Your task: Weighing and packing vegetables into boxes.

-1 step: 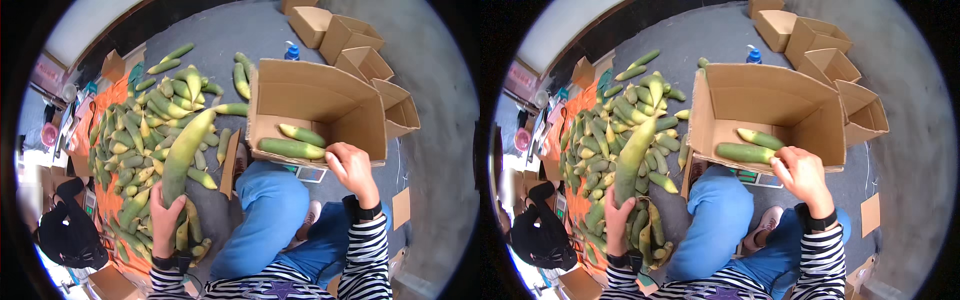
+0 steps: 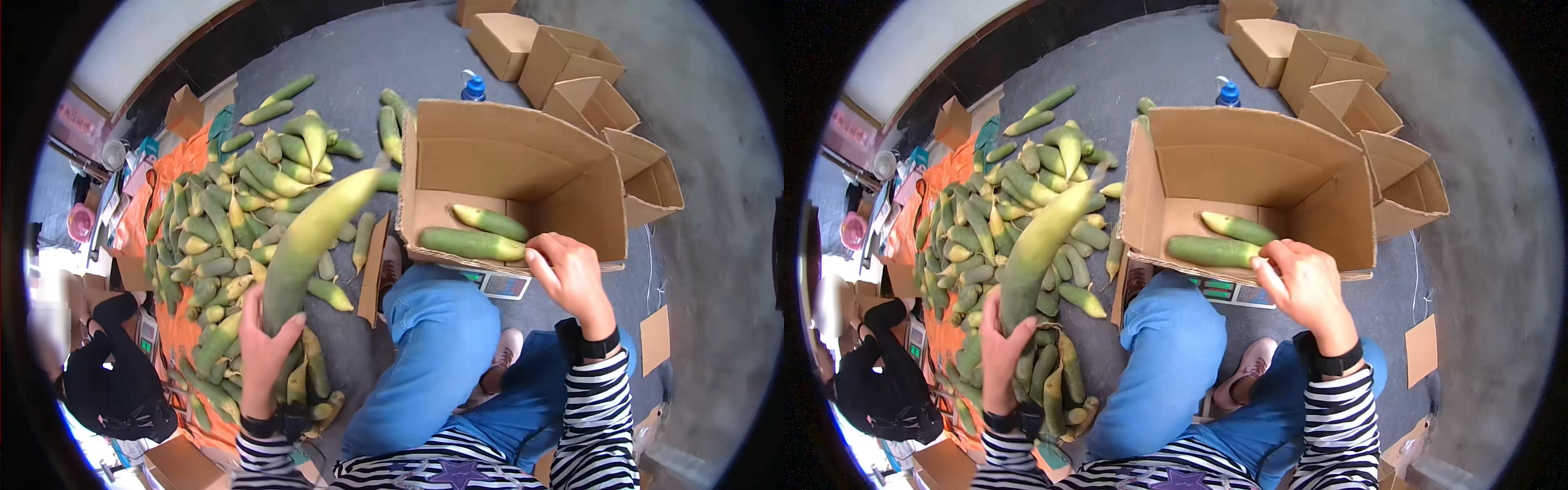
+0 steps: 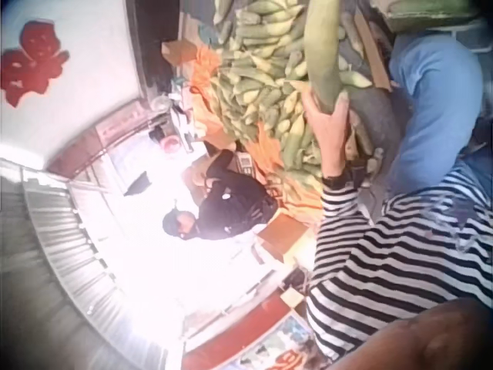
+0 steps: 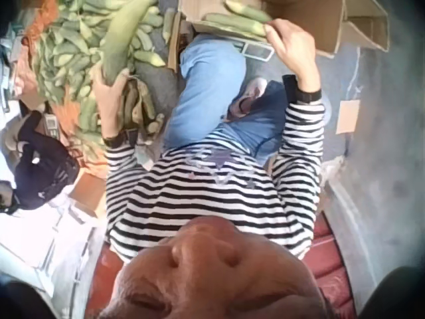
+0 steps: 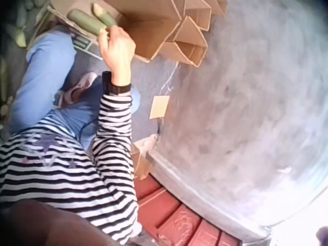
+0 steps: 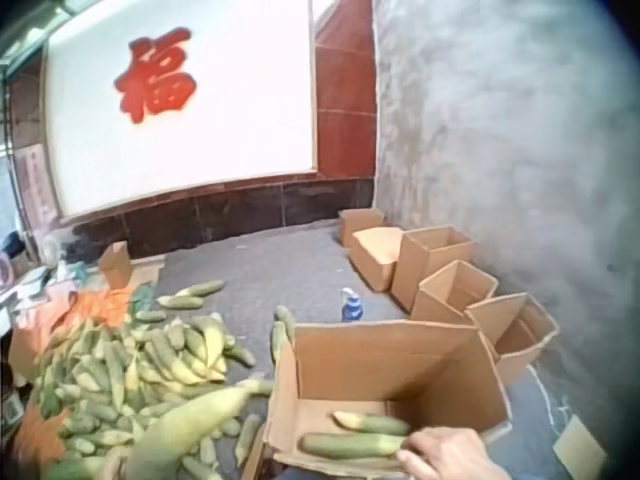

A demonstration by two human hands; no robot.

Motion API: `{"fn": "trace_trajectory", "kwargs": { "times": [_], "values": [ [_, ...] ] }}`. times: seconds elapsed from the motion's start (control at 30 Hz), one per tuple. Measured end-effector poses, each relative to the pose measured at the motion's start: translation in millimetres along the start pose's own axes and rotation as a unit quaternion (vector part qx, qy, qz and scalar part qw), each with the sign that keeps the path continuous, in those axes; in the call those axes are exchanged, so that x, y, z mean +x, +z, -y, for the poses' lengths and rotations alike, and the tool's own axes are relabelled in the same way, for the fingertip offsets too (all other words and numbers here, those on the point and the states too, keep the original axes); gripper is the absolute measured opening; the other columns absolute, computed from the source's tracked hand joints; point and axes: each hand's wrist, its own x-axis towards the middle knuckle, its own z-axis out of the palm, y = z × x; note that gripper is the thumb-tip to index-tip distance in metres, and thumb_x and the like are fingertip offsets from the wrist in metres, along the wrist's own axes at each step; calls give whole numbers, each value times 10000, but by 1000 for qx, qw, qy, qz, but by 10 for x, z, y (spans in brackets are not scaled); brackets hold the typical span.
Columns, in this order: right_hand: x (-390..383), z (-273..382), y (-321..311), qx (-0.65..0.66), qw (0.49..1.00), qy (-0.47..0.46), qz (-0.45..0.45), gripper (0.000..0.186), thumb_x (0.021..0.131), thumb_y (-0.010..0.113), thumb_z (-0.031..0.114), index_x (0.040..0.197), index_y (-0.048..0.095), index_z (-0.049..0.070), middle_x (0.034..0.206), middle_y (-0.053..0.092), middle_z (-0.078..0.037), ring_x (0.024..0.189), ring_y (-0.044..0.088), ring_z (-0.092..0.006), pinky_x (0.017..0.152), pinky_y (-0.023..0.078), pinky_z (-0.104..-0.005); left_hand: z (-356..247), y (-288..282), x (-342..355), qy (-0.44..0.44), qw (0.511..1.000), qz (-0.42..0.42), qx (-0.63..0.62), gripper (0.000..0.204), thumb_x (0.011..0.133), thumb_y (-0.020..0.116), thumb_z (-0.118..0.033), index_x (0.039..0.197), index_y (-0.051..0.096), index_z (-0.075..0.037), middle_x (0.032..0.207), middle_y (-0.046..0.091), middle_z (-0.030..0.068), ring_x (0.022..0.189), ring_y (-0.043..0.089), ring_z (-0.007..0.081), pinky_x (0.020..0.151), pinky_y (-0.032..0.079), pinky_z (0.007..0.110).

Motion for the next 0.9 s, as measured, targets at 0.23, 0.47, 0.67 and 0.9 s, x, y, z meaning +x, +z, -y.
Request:
{"fn": "trace_trajectory", "kwargs": {
  "times": [0.23, 0.47, 0.67, 0.9],
  "values": [
    [-21, -51, -4, -16, 1000, 3, 25, 338, 959, 583, 323, 790, 640, 37, 752, 665, -138, 737, 670, -343, 651, 527, -453, -1102, 1054, 1212, 257, 885, 315, 228, 605, 854, 717, -227, 1333, 461, 39, 1203, 589, 251, 1157, 601, 360, 990, 473, 417],
    [-30, -33, -22, -1, 998, 28, 49, 326, 968, 576, 329, 849, 685, 46, 808, 696, -148, 783, 680, -355, 686, 534, -456, -1080, 2297, 1686, 246, 835, 401, 284, 477, 861, 629, -145, 1249, 476, 88, 1191, 581, 315, 1149, 580, 444, 984, 484, 485],
    [-7, -30, -34, 17, 999, 27, 13, 290, 978, 565, 284, 836, 646, 44, 779, 656, -160, 759, 652, -374, 669, 496, -470, -812, 977, 1630, 422, 873, 174, 173, 406, 939, 514, -19, 1345, 524, 3, 1321, 552, 199, 1232, 554, 335, 1065, 443, 415],
    [4, 19, -58, 12, 997, 43, 57, 266, 991, 549, 252, 895, 662, 31, 801, 653, -173, 789, 647, -385, 696, 492, -452, 1130, -659, 329, -64, 954, -19, 291, 245, 1015, 566, -174, 1177, 624, 0, 1026, 685, 136, 972, 650, 219, 865, 512, 346]
  ]
}}
